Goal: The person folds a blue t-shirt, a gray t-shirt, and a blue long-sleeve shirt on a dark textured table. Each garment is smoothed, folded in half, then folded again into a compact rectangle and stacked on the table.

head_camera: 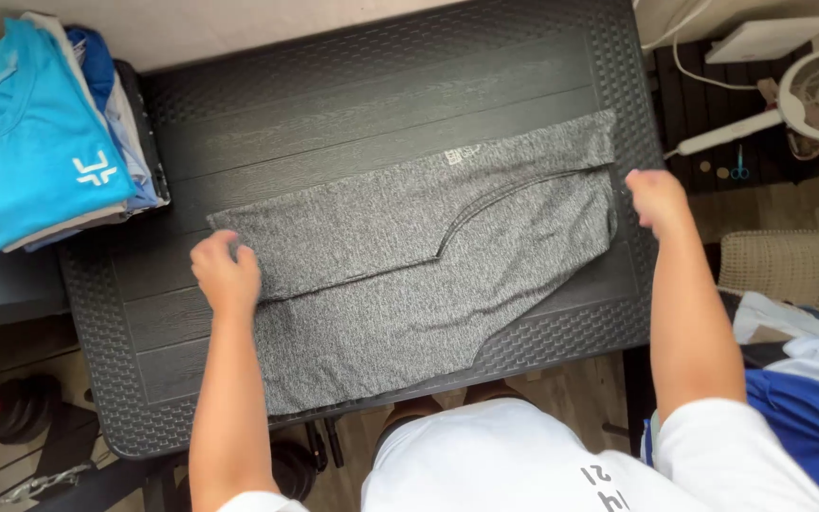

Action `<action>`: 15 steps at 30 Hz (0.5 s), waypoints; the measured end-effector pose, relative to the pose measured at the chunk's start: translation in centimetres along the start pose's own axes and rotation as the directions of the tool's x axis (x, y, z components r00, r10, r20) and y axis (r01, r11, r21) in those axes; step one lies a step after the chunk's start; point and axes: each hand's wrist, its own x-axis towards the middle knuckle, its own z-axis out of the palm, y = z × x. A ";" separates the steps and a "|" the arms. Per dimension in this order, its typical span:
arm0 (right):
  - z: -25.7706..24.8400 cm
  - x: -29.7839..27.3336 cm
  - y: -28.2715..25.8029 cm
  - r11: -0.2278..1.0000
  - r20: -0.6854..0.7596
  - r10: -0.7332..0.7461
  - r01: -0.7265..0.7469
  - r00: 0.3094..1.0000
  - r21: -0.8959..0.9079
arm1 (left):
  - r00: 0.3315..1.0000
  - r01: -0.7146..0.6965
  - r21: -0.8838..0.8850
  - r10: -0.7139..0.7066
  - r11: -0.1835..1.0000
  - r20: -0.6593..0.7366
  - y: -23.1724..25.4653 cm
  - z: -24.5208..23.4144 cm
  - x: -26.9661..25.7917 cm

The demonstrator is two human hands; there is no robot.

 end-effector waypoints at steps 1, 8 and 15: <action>0.2 -1.2 1.7 0.988 0.020 0.084 -0.081 0.996 -0.132 | 0.990 -0.139 0.016 0.139 0.990 -0.012 2.1 -0.4 -2.1; 3.4 -6.1 7.9 0.959 0.187 -0.188 0.139 0.964 0.248 | 0.789 -0.185 -0.379 0.367 0.907 0.493 15.7 0.8 -18.1; 0.7 -6.8 7.8 0.882 0.236 -0.109 -0.016 0.966 0.472 | 0.688 -0.298 -0.247 0.387 0.922 0.614 15.9 5.1 -25.5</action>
